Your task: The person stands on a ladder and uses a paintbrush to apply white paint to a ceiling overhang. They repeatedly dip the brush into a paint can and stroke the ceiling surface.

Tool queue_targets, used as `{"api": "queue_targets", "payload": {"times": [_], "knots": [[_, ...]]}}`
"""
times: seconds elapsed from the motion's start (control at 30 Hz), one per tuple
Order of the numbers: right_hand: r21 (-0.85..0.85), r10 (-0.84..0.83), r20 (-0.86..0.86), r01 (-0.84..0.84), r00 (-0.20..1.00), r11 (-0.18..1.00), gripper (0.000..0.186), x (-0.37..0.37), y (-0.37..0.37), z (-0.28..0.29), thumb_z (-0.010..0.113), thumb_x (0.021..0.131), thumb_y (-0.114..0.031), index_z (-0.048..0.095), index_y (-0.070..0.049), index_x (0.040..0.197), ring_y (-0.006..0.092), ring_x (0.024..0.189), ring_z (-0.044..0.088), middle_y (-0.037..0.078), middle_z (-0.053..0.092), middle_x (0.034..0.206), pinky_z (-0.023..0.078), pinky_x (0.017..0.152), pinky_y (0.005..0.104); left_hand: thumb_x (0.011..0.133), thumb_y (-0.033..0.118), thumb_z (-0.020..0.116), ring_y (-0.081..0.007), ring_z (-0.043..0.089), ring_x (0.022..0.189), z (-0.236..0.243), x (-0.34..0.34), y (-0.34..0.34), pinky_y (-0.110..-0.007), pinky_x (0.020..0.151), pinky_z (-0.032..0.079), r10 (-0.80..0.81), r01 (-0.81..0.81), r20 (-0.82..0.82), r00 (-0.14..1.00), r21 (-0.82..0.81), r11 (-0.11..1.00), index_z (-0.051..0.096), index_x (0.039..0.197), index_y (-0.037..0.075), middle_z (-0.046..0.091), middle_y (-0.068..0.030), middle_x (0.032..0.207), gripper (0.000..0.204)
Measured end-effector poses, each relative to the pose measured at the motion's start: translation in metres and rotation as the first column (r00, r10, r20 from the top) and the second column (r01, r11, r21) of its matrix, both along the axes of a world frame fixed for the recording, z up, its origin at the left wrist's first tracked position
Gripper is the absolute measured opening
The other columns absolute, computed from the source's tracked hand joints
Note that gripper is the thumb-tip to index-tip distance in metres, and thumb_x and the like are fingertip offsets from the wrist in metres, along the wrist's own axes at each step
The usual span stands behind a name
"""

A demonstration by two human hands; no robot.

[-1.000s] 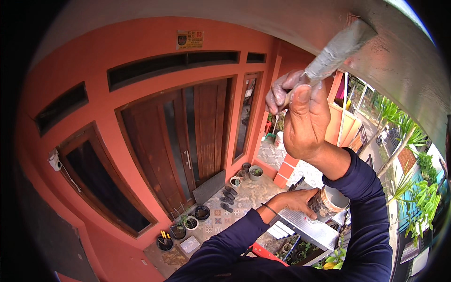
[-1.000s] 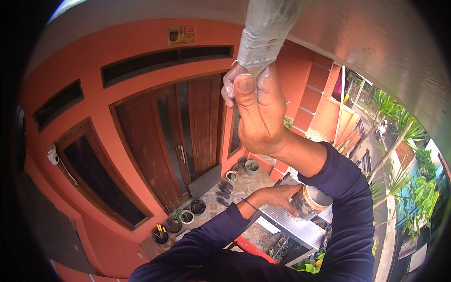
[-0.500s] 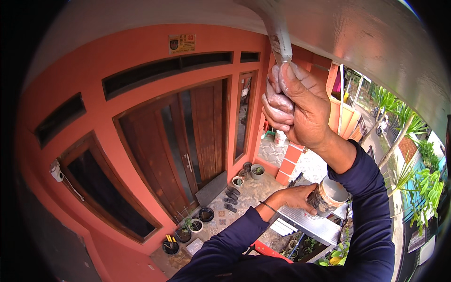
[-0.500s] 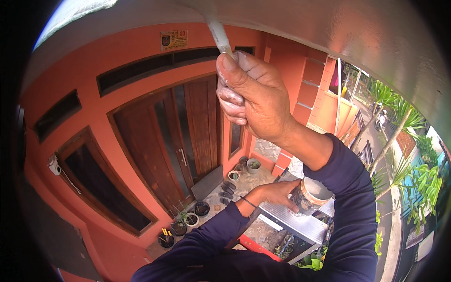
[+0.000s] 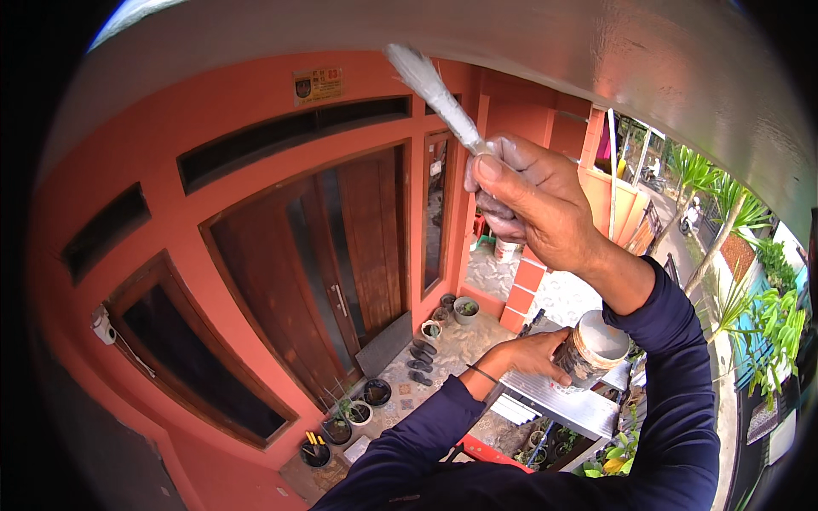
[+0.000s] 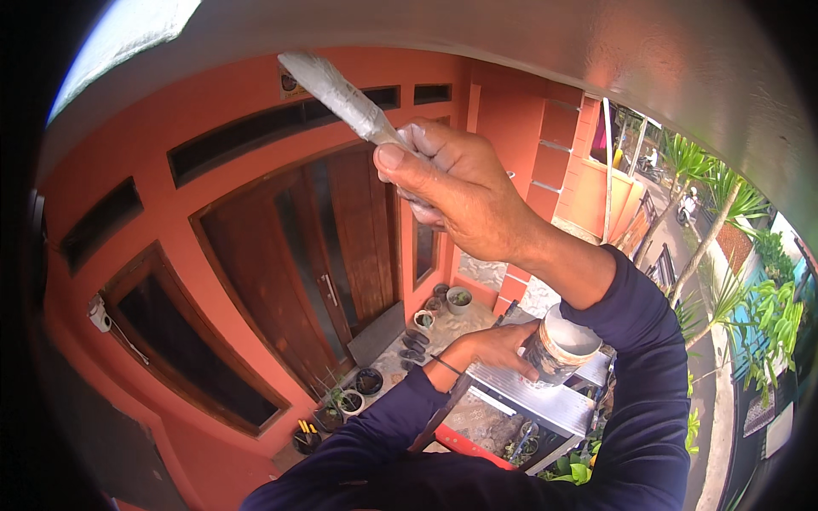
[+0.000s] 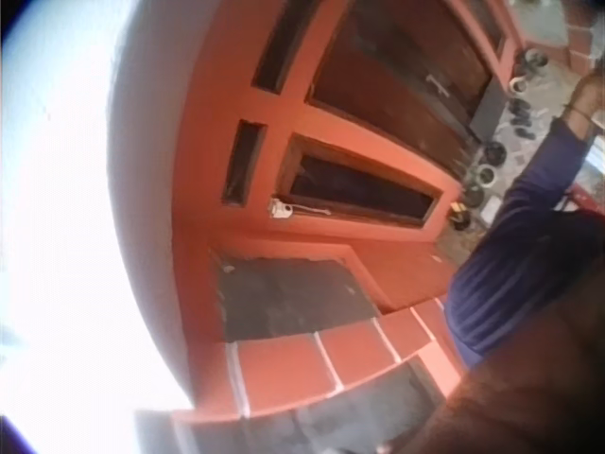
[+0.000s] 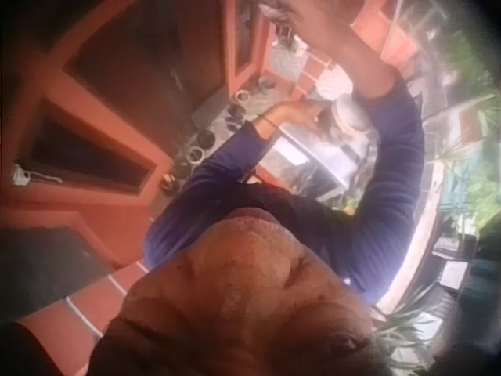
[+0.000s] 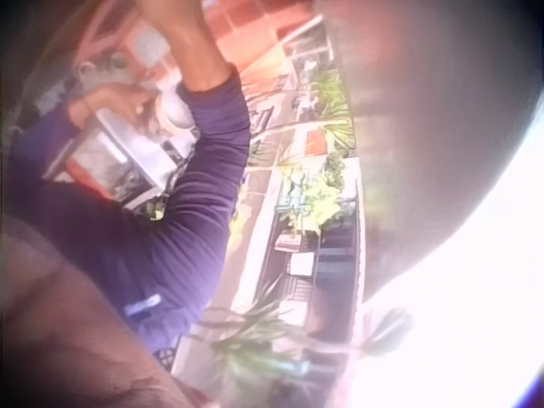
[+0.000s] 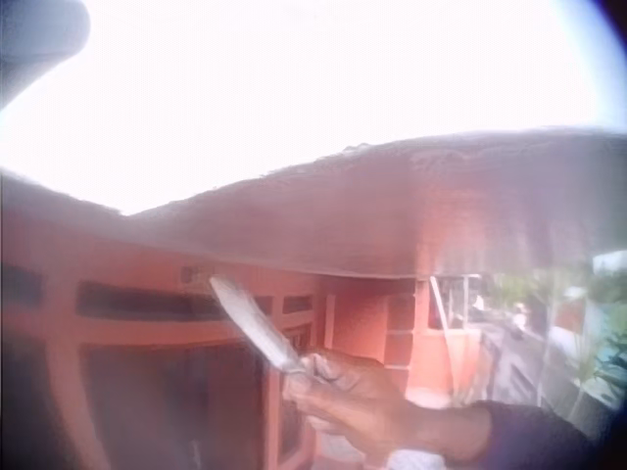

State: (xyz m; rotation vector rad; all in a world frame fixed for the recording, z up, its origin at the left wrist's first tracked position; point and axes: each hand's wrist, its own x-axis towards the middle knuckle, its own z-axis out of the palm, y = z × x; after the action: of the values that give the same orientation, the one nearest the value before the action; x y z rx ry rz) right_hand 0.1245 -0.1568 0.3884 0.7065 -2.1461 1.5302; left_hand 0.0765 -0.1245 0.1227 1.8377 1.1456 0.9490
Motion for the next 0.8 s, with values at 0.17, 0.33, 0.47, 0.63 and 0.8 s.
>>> {"api": "queue_targets", "payload": {"times": [0.17, 0.33, 0.47, 0.63, 0.8], "knots": [[-0.168, -0.006, -0.181, -0.024, 0.983, 0.986, 0.039, 0.016, 0.028, 0.006, 0.057, 0.116, -0.039, 0.058, -0.002, 0.103, 0.0051, 0.055, 0.032, -0.003, 0.040, 0.072, 0.026, 0.049, 0.0241, 0.072, 0.029, 0.099, -0.0290, 0.053, 0.147, 0.000, 0.000, 0.000, -0.041, 0.123, 0.041, -0.026, 0.024, 0.047, 0.999, 0.039, 0.999, 0.036, 0.163, -0.002, 0.057, -0.0209, 0.157, 0.115], [-0.332, -0.028, -0.364, -0.102, 0.931, 0.938, 0.038, 0.018, 0.063, -0.033, 0.046, 0.119, -0.040, 0.053, -0.004, 0.107, 0.0081, 0.057, 0.032, 0.000, 0.039, 0.072, 0.025, 0.051, 0.0253, 0.071, 0.031, 0.099, -0.0281, 0.055, 0.144, -0.004, -0.001, 0.002, -0.041, 0.121, 0.042, -0.005, 0.003, 0.022, 1.000, 0.053, 0.999, 0.038, 0.162, -0.001, 0.060, -0.0197, 0.154, 0.114], [-0.288, -0.220, -0.323, 0.126, 0.921, 0.949, 0.040, 0.019, 0.068, -0.051, 0.044, 0.119, -0.042, 0.055, -0.004, 0.110, 0.0072, 0.059, 0.032, 0.000, 0.040, 0.074, 0.028, 0.052, 0.0253, 0.071, 0.032, 0.099, -0.0289, 0.056, 0.143, -0.007, -0.001, 0.004, -0.041, 0.120, 0.043, 0.001, -0.002, 0.036, 0.999, 0.023, 1.000, 0.039, 0.160, -0.001, 0.062, -0.0201, 0.152, 0.113], [0.172, -0.367, -0.415, 0.467, 0.833, 0.867, 0.040, 0.029, 0.067, -0.033, 0.047, 0.119, -0.037, 0.061, 0.000, 0.112, 0.0057, 0.062, 0.041, -0.001, 0.049, 0.075, 0.034, 0.055, 0.0254, 0.071, 0.030, 0.099, -0.0294, 0.055, 0.145, -0.004, -0.002, 0.003, -0.042, 0.121, 0.043, 0.031, -0.029, -0.032, 0.999, 0.050, 0.998, 0.039, 0.161, -0.001, 0.061, -0.0212, 0.153, 0.112], [-0.157, -0.493, -0.424, 0.475, 0.759, 0.866, 0.036, 0.018, 0.108, -0.016, 0.052, 0.118, -0.035, 0.062, -0.003, 0.107, 0.0036, 0.061, 0.036, -0.004, 0.045, 0.075, 0.030, 0.053, 0.0246, 0.073, 0.028, 0.099, -0.0310, 0.053, 0.147, -0.007, -0.002, 0.003, -0.043, 0.122, 0.042, -0.002, 0.002, 0.040, 0.999, 0.012, 1.000, 0.038, 0.162, -0.001, 0.058, -0.0205, 0.157, 0.112]]}}
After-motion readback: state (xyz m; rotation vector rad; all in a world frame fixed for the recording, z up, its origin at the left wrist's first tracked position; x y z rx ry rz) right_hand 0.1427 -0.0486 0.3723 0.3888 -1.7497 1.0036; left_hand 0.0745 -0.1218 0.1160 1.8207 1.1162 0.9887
